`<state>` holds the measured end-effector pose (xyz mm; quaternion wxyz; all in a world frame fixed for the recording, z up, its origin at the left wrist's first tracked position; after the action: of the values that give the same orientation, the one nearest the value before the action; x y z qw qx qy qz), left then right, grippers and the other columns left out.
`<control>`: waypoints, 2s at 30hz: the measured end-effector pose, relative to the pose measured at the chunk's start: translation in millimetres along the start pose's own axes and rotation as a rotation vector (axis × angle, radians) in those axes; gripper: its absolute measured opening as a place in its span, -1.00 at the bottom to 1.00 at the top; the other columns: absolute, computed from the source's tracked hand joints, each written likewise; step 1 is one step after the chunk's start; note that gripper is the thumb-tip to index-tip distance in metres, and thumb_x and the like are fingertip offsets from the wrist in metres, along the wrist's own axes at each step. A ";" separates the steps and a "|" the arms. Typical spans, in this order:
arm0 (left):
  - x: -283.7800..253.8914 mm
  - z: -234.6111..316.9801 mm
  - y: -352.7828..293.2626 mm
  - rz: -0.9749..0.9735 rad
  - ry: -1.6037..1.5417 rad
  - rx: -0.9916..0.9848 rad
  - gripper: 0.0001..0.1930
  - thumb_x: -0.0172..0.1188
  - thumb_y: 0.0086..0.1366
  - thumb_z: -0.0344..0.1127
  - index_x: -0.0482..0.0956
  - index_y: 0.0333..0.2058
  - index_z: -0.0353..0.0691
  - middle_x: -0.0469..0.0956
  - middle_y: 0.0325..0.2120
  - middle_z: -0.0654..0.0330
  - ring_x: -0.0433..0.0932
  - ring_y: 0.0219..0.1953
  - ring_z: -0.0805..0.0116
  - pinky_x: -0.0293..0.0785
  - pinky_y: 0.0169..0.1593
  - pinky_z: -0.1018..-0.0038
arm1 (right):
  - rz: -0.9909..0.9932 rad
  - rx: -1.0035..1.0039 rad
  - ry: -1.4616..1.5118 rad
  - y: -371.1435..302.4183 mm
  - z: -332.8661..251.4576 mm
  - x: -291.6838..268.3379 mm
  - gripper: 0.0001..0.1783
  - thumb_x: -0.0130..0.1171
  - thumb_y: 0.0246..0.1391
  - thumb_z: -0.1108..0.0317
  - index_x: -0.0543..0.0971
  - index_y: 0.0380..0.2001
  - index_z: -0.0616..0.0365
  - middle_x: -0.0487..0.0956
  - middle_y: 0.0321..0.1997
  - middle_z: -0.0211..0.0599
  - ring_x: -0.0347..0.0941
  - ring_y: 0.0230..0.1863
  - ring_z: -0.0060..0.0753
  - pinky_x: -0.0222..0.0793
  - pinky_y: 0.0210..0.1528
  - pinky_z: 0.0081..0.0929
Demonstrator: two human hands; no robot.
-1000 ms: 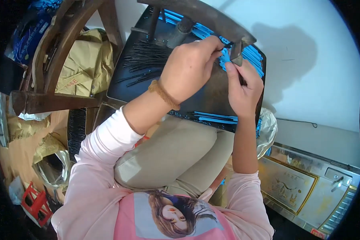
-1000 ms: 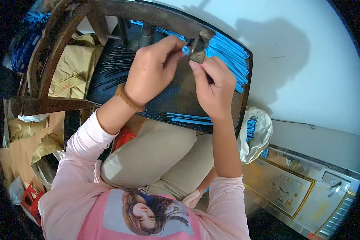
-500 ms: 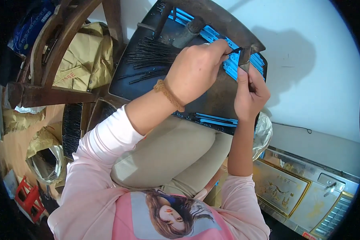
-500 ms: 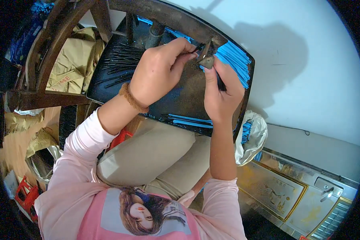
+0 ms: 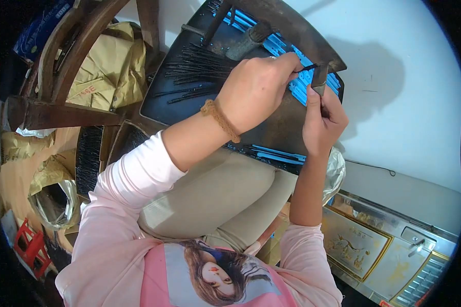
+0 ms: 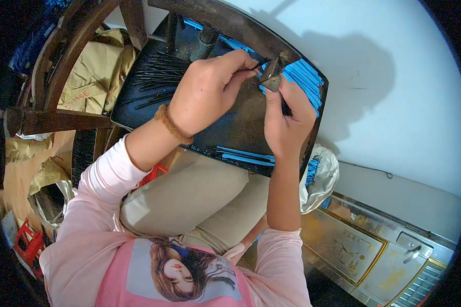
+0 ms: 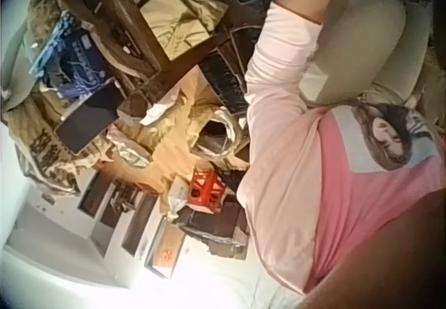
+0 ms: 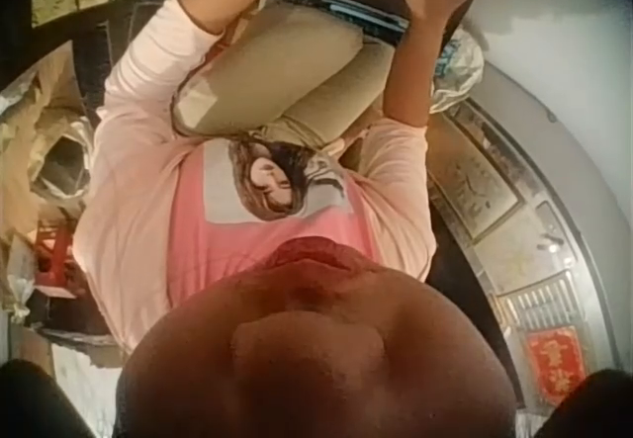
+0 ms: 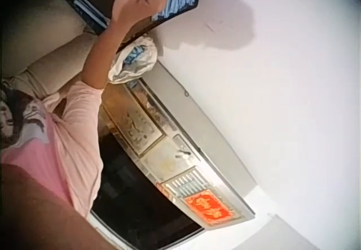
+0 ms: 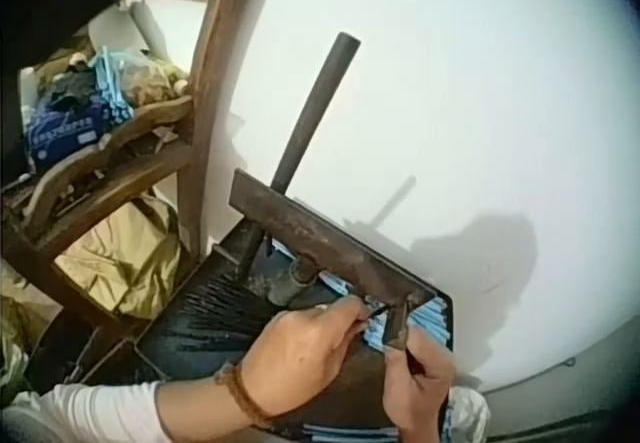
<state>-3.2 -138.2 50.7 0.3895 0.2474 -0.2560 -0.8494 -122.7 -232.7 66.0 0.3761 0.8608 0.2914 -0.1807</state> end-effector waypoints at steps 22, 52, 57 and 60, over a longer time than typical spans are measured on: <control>4.2 -1.1 -0.9 0.021 0.021 0.010 -0.92 0.17 0.14 -0.47 0.48 -0.36 -0.25 0.55 -0.55 0.01 0.56 -0.49 0.00 0.49 -0.46 0.27 | -0.058 -0.004 -0.086 6.0 4.1 -10.1 -0.76 0.22 0.06 0.58 0.62 -0.15 0.28 0.54 -0.41 -0.55 0.33 -0.41 -0.80 0.23 -0.40 -0.81; -0.7 3.2 0.8 -0.073 -0.113 -0.069 -0.89 0.26 0.12 -0.35 0.54 -0.48 -0.23 0.54 -0.61 0.09 0.55 -0.55 0.06 0.44 -0.50 0.34 | -0.148 0.124 0.083 0.4 -8.6 15.0 -0.85 0.15 0.17 0.35 0.59 -0.32 0.22 0.39 -0.60 -0.58 0.22 -0.55 -0.79 0.11 -0.51 -0.73; -1.3 6.8 -6.7 -0.200 0.045 0.024 -0.90 0.24 0.13 -0.32 0.57 -0.44 -0.21 0.56 -0.57 0.10 0.55 -0.50 0.05 0.46 -0.45 0.31 | -0.230 -0.122 -0.191 -4.1 -17.5 13.4 -0.82 0.21 0.12 0.35 0.56 -0.43 0.28 0.46 -0.57 -0.33 0.33 -0.49 -0.50 0.22 -0.42 -0.57; -22.8 27.7 -15.2 -0.222 0.204 0.155 -0.90 0.24 0.12 -0.36 0.59 -0.37 -0.18 0.59 -0.46 0.12 0.56 -0.44 0.06 0.48 -0.41 0.30 | -0.260 -0.141 -0.226 -8.6 -10.9 11.9 -0.82 0.21 0.07 0.39 0.54 -0.45 0.32 0.48 -0.51 -0.21 0.39 -0.41 -0.28 0.27 -0.35 -0.49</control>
<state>-15.5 -104.9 66.9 0.2968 0.3884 -0.2509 -0.8355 -118.1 -215.5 62.2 0.4394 0.7614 0.3681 -0.3027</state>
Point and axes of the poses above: each hand's wrist, its own y-axis towards the middle knuckle, its own x-axis out of the palm, z = x × y, the point moved 10 cm from there along y, towards the middle knuckle
